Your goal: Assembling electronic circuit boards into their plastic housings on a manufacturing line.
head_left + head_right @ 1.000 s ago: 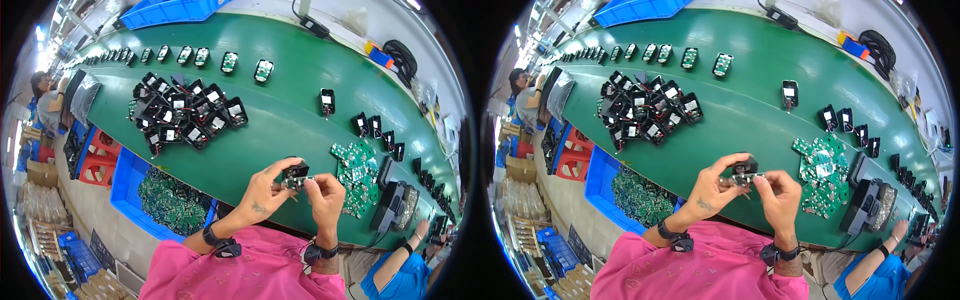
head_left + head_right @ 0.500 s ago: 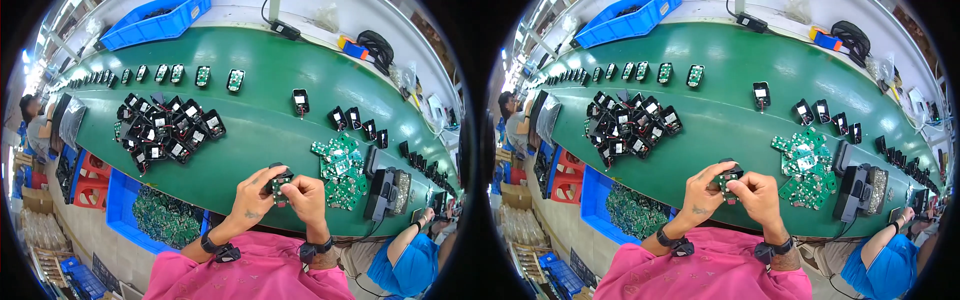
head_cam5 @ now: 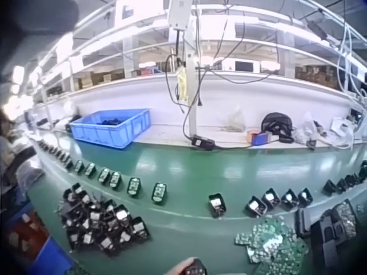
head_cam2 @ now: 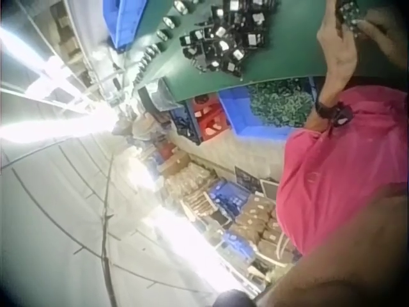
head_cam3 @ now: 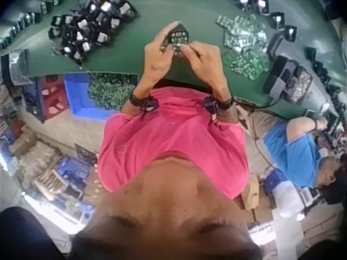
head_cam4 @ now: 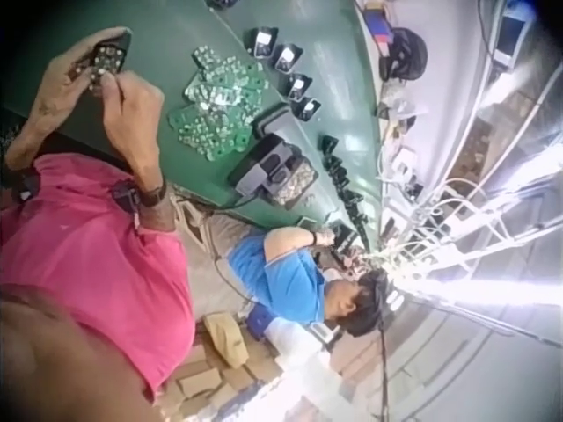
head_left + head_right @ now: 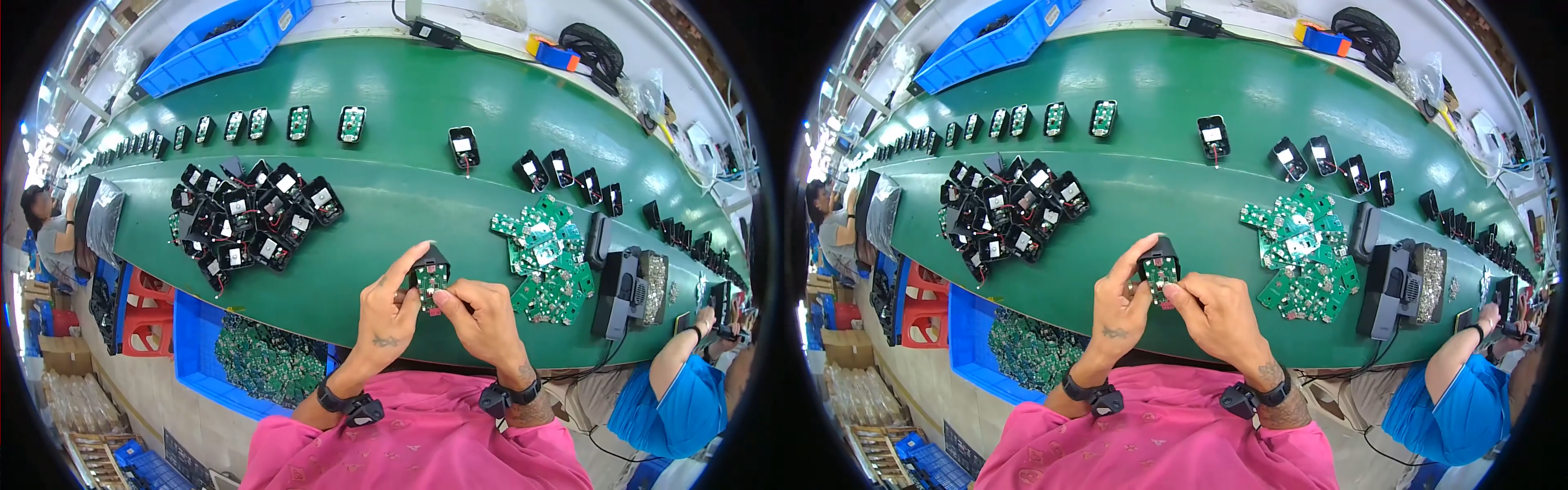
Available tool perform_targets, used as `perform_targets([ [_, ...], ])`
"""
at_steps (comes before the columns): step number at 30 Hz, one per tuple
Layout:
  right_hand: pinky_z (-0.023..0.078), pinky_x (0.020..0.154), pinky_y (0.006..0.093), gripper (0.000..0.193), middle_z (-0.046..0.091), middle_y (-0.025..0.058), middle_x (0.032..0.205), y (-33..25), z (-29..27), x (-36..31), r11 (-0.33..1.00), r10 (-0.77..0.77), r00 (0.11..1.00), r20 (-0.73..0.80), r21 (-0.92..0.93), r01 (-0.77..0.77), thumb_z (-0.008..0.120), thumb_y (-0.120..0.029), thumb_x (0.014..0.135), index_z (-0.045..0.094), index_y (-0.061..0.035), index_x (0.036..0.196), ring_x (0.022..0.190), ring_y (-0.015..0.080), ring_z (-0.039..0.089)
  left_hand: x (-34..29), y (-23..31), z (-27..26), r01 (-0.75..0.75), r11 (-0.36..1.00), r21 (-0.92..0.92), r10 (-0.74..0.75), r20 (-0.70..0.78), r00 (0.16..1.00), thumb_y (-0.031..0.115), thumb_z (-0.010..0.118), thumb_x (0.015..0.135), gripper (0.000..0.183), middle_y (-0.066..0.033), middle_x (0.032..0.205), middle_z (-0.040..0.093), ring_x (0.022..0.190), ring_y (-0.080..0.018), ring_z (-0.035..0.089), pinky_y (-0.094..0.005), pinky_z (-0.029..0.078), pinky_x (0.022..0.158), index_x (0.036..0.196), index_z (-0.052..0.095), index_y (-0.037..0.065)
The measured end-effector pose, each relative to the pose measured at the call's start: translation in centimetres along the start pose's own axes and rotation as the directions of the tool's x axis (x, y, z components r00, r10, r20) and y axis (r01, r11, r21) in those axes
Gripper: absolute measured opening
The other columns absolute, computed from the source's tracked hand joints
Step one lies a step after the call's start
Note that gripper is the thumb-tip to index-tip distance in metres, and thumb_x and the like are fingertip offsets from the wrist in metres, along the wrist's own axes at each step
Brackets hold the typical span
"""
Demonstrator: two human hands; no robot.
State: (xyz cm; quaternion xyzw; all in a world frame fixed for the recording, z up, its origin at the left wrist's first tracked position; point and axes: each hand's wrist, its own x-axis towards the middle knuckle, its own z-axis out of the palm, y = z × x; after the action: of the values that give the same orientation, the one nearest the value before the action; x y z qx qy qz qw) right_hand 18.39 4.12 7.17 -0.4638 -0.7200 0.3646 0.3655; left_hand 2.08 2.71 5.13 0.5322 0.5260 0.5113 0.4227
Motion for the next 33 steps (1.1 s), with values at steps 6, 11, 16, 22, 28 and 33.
perform_targets([
  [6, 0.038, 0.048, 0.0350, 0.026, 0.057, 0.0108, 0.059, 0.8, 0.4, -0.4, 0.998, 0.049, 0.996, -0.080, -0.033, -0.052, 0.068, -0.015, 0.091, 0.064, -0.0001, 0.071, 0.048, 0.0223, 0.051, 0.4, 0.7, -0.6, 0.161, 0.905, -0.394, -0.060, 0.258, 0.964, -0.004, 0.052, 0.094, 0.047, -0.0161, 0.122, 0.061, 0.097, -0.0173, 0.067, -0.0292, 0.062, 0.071, 0.141, 0.048, -0.001],
  [11, 0.041, 0.050, 0.0324, 0.015, 0.054, 0.0081, 0.058, 0.7, 0.3, -0.6, 0.983, 0.121, 0.991, -0.061, -0.132, -0.128, 0.069, -0.014, 0.091, 0.066, 0.0000, 0.094, 0.051, 0.0180, 0.051, 0.3, 0.5, 0.0, 0.196, 0.931, -0.308, -0.153, 0.159, 0.975, 0.014, 0.056, 0.101, 0.036, -0.0136, 0.113, 0.064, 0.086, -0.0170, 0.070, -0.0257, 0.061, 0.061, 0.135, 0.053, 0.001],
  [16, 0.048, 0.058, 0.0334, 0.038, 0.061, 0.0126, 0.079, 0.0, 1.2, 0.1, 0.985, 0.132, 0.986, -0.103, 0.124, -0.119, 0.060, -0.011, 0.095, 0.054, -0.0028, 0.132, 0.063, 0.0186, 0.058, 0.0, 0.7, 0.7, 0.213, 0.941, -0.264, -0.191, 0.107, 0.976, 0.013, 0.054, 0.102, 0.030, -0.0113, 0.096, 0.069, 0.067, -0.0150, 0.069, -0.0252, 0.056, 0.051, 0.129, 0.059, 0.003],
  [22, 0.054, 0.070, 0.0385, 0.041, 0.066, 0.0186, 0.102, 1.1, 3.3, 0.1, 0.995, -0.028, 0.974, -0.226, 0.091, 0.049, 0.052, -0.006, 0.098, 0.051, -0.0043, 0.139, 0.082, 0.0288, 0.067, -0.1, -0.2, 2.2, -0.096, 0.995, -0.028, 0.092, -0.113, 0.989, 0.013, 0.054, 0.102, 0.027, -0.0097, 0.097, 0.069, 0.066, -0.0119, 0.066, -0.0251, 0.052, 0.049, 0.126, 0.061, 0.003],
  [28, 0.055, 0.079, 0.0415, 0.038, 0.066, 0.0232, 0.116, 0.8, 3.6, 2.1, 0.988, 0.026, 0.981, -0.194, 0.152, 0.004, 0.054, -0.006, 0.097, 0.055, -0.0052, 0.135, 0.094, 0.0397, 0.069, 1.1, -1.1, 1.8, -0.061, 0.995, -0.073, 0.046, -0.195, 0.980, 0.013, 0.054, 0.101, 0.025, -0.0101, 0.101, 0.069, 0.070, -0.0111, 0.065, -0.0256, 0.051, 0.050, 0.122, 0.063, 0.002],
  [33, 0.050, 0.061, 0.0355, 0.043, 0.064, 0.0145, 0.084, 2.4, 1.5, 4.6, 0.983, 0.061, 0.962, -0.267, -0.150, -0.103, 0.061, -0.014, 0.096, 0.053, 0.0018, 0.135, 0.063, 0.0217, 0.062, 8.3, -1.0, 1.1, 0.075, 0.997, -0.031, -0.078, -0.093, 0.993, 0.012, 0.051, 0.101, 0.025, -0.0116, 0.101, 0.068, 0.065, -0.0159, 0.068, -0.0300, 0.053, 0.047, 0.121, 0.063, 0.005],
])
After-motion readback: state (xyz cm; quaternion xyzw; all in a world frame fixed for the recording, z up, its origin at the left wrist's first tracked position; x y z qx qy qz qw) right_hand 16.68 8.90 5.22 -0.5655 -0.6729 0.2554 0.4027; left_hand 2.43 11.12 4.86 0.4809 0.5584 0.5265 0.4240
